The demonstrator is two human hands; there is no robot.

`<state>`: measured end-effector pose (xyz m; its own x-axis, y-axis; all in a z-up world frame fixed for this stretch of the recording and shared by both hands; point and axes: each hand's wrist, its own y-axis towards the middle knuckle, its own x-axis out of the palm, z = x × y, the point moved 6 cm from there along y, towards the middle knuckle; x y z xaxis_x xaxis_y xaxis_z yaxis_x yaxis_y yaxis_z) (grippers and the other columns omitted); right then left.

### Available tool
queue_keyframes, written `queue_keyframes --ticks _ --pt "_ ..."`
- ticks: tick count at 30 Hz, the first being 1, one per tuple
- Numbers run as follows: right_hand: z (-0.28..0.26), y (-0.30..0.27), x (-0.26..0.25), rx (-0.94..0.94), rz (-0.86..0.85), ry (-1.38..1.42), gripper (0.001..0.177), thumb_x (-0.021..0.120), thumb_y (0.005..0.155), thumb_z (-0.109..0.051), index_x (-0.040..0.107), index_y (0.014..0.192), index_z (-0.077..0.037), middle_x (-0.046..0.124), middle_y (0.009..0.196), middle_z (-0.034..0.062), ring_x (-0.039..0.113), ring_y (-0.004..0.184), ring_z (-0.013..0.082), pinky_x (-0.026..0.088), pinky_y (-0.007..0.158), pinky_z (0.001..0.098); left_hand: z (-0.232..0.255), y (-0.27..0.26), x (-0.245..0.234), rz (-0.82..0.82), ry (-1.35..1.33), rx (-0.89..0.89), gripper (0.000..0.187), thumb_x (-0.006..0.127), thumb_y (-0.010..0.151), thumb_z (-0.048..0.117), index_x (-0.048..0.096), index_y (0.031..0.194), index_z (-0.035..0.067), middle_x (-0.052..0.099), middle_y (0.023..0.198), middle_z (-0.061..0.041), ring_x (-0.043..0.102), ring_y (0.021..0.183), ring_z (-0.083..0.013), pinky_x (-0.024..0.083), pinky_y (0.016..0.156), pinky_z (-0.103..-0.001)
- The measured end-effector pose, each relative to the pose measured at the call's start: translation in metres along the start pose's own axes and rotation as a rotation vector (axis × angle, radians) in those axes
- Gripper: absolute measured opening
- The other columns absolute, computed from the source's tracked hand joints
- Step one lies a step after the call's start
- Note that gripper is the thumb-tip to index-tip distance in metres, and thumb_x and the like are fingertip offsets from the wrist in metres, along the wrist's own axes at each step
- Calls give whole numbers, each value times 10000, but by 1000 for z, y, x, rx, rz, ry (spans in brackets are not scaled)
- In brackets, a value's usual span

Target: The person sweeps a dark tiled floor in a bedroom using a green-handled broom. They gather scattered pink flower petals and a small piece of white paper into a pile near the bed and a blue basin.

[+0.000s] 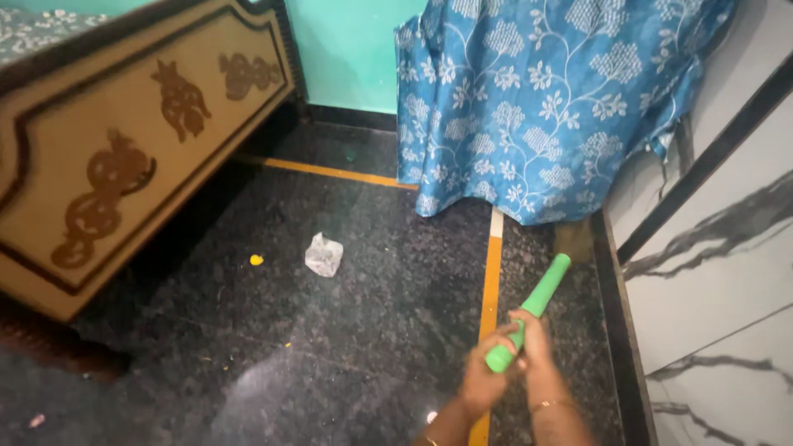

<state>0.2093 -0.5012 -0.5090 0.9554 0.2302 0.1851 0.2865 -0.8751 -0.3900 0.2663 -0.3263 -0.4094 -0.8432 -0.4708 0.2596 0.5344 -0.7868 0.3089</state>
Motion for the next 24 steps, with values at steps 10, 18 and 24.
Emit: queue_keyframes --ticks 10,18,24 --pt "96 -41 122 -121 223 225 646 722 666 -19 416 1235 -31 584 868 72 638 661 208 562 518 375 -9 -37 -155 180 -118 9 230 711 762 -113 655 901 62 744 1177 -109 686 1034 -213 588 874 -357" --pt "183 -165 293 223 -374 -70 977 719 785 -180 119 1543 -37 646 919 120 617 695 211 483 561 336 56 -136 -325 604 -256 31 310 674 695 -89 629 976 33 733 1250 -200 673 898 -254 503 683 -311" --pt "136 -153 288 -262 -191 -74 1023 730 700 -82 166 1550 -8 487 1414 251 577 1234 350 486 1036 418 54 -125 -274 594 -366 158 276 684 734 -102 604 948 54 662 1303 -170 691 1104 -242 595 914 -322"
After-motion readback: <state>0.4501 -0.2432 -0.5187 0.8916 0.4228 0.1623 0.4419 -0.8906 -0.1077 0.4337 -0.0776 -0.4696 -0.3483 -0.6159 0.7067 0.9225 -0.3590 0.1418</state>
